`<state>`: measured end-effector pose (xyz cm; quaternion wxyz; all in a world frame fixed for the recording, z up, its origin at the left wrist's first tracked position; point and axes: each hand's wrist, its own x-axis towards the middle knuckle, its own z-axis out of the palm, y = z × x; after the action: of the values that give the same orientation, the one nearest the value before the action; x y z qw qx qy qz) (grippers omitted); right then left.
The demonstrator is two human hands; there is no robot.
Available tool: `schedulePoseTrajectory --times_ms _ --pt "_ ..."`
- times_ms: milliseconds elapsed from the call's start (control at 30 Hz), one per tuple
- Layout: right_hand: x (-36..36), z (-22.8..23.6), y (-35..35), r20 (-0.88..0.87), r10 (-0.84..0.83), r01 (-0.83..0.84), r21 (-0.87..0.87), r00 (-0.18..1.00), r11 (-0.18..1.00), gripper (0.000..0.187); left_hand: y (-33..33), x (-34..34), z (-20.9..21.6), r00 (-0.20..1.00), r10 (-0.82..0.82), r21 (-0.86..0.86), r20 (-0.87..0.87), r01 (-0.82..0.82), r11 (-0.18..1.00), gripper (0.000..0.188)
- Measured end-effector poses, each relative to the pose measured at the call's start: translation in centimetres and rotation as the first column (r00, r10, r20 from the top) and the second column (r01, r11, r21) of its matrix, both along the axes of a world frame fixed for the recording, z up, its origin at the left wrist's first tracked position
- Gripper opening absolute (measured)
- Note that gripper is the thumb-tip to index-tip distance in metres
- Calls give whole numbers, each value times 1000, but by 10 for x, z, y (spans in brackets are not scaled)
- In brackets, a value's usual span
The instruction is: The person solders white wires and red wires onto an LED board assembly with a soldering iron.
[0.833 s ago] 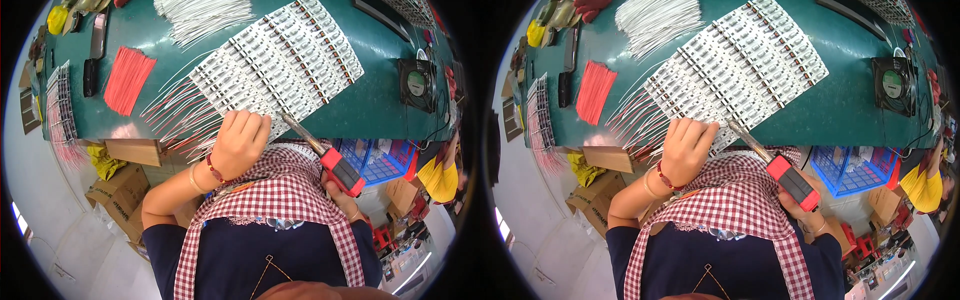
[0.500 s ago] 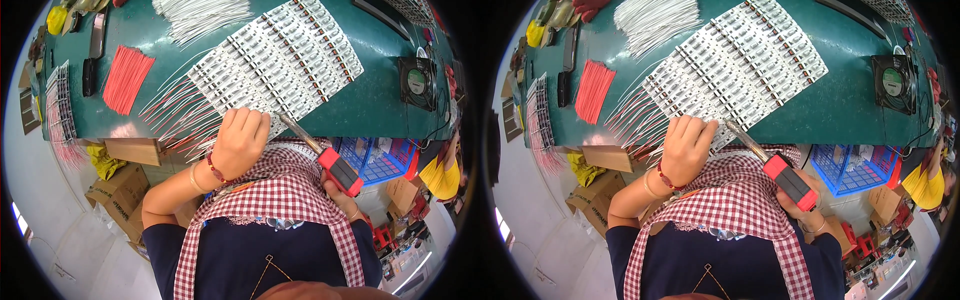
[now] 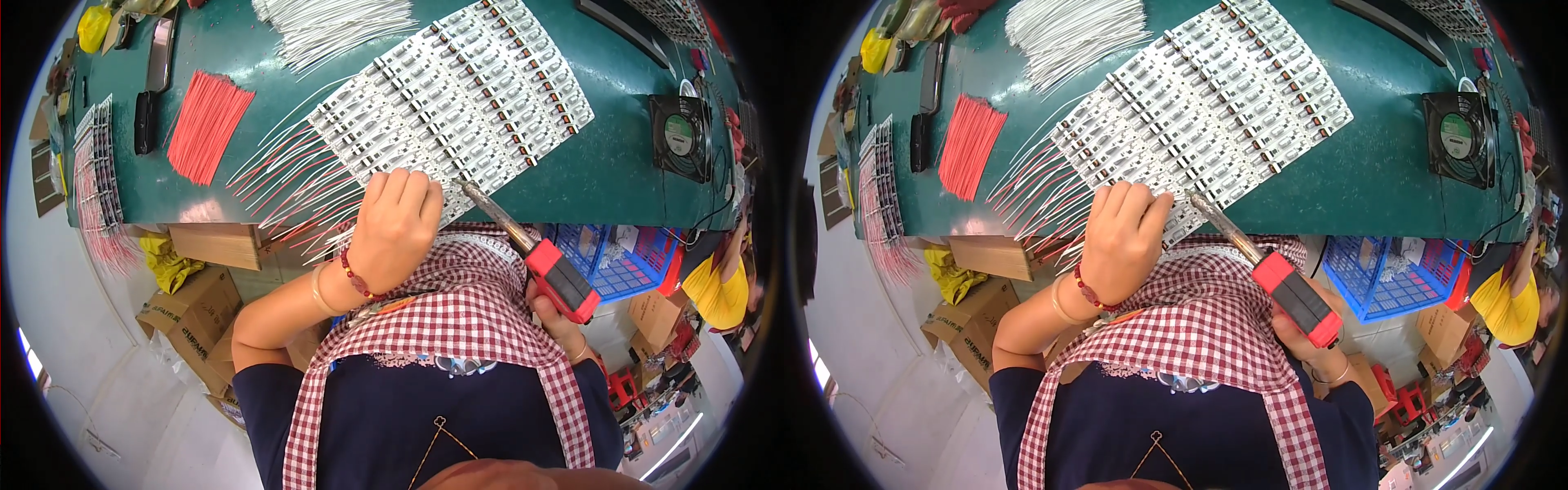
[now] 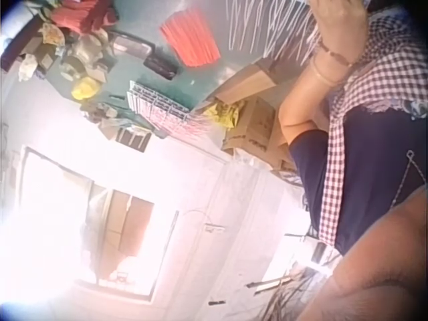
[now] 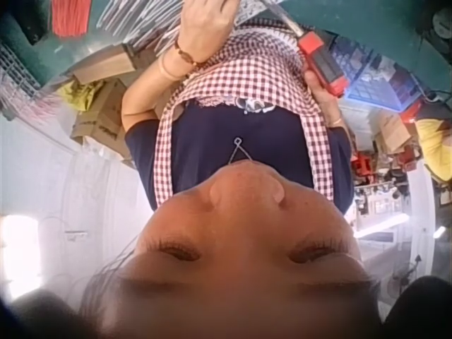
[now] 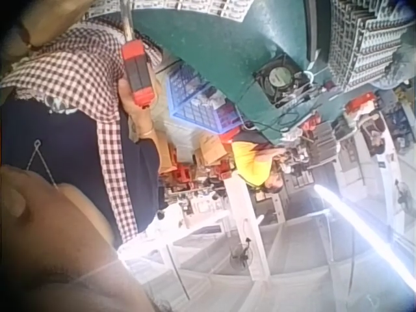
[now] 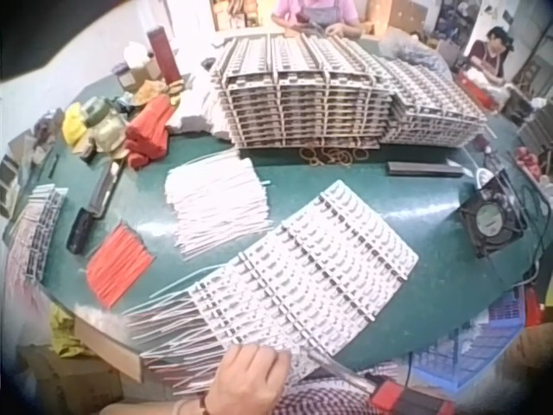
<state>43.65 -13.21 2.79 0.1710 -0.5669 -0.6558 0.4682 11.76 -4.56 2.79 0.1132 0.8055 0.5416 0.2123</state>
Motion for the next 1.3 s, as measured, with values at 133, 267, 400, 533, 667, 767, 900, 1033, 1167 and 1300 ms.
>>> schedulePoseTrajectory --times_ms 133,267,400,533,667,767,900,1033,1167,1300 --pt "-12 19 14 -193 -102 73 -151 976 986 33 -2 1 -4 1000 16 25 15 -17 1000 21" --pt "-5 16 9 -163 -62 39 -139 985 989 33 -6 -2 -4 999 -6 80 35 3 997 23" --pt "-3 12 5 -113 -47 35 -106 993 994 31 -7 -3 -4 997 -36 84 64 31 996 25" --pt "-8 17 9 -165 -79 54 -154 983 987 30 -4 -2 -2 995 -56 77 82 49 996 26" --pt "-5 13 4 -170 -105 76 -166 980 983 24 -5 0 0 997 -49 53 56 46 998 26" --pt "-8 8 2 -54 -46 44 -43 997 998 19 -5 2 0 997 -46 42 64 43 998 25" --pt "-9 13 1 -57 -73 68 -92 996 993 20 -3 2 3 997 -50 16 55 49 999 23" --pt "-6 15 -1 -108 -59 50 -79 992 996 22 -1 2 6 998 -56 -10 33 56 998 23" --pt "-13 13 4 -180 -60 55 -31 982 998 21 -1 3 5 998 -51 -8 30 52 999 22" --pt "-17 8 4 33 21 -25 111 999 994 19 0 4 6 999 -46 -12 21 46 999 21"
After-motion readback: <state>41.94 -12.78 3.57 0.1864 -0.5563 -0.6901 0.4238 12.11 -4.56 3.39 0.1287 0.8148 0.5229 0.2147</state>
